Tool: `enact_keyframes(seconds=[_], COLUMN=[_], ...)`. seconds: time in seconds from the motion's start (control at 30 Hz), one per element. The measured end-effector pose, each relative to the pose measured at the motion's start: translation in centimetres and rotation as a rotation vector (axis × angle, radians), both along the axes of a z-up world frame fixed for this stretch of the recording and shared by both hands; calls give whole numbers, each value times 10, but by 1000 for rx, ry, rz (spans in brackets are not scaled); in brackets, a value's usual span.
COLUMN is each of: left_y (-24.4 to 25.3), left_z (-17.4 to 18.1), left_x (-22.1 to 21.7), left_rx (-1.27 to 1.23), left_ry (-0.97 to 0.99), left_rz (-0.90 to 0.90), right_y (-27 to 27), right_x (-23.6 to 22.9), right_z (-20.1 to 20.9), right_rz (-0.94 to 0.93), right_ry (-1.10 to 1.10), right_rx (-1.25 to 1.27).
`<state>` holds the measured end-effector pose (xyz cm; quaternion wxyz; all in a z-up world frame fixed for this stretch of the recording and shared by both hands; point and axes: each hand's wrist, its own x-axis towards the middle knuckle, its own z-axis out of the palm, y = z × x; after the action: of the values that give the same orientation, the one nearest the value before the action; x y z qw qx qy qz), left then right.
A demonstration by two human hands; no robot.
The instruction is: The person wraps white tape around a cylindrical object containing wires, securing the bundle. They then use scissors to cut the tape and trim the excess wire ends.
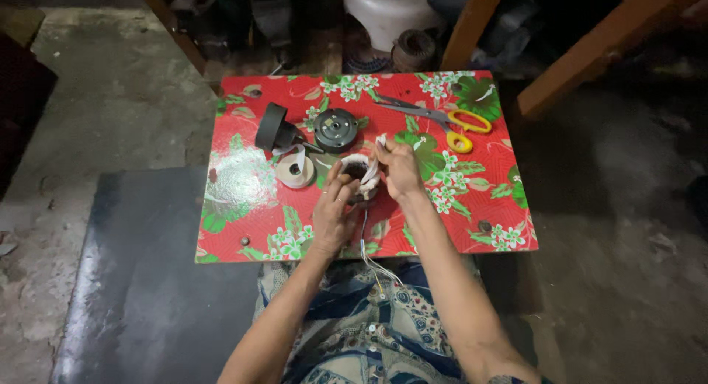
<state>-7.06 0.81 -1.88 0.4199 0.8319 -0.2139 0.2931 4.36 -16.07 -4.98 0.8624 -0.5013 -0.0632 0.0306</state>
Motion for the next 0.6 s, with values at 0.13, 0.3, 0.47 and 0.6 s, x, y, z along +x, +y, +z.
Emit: enact_keyframes(seconds=[0.13, 0.3, 0.47, 0.6], left_y=[7, 22, 16, 5], left_z=[8, 19, 25, 22], left_x=[-4, -2, 4, -7], left_rx=[-57, -177, -127, -210], left_ry=[55, 164, 90, 284], left_rz=[-99, -214, -24, 113], right_y=[-9, -9, -13, -17], right_x=[-22, -49, -70, -84], right_z=[15, 38, 56, 70], right_rz=[31, 16, -39, -32], right_ry=[-169, -297, -386, -476], right_rx=[-107, -240, -454, -499])
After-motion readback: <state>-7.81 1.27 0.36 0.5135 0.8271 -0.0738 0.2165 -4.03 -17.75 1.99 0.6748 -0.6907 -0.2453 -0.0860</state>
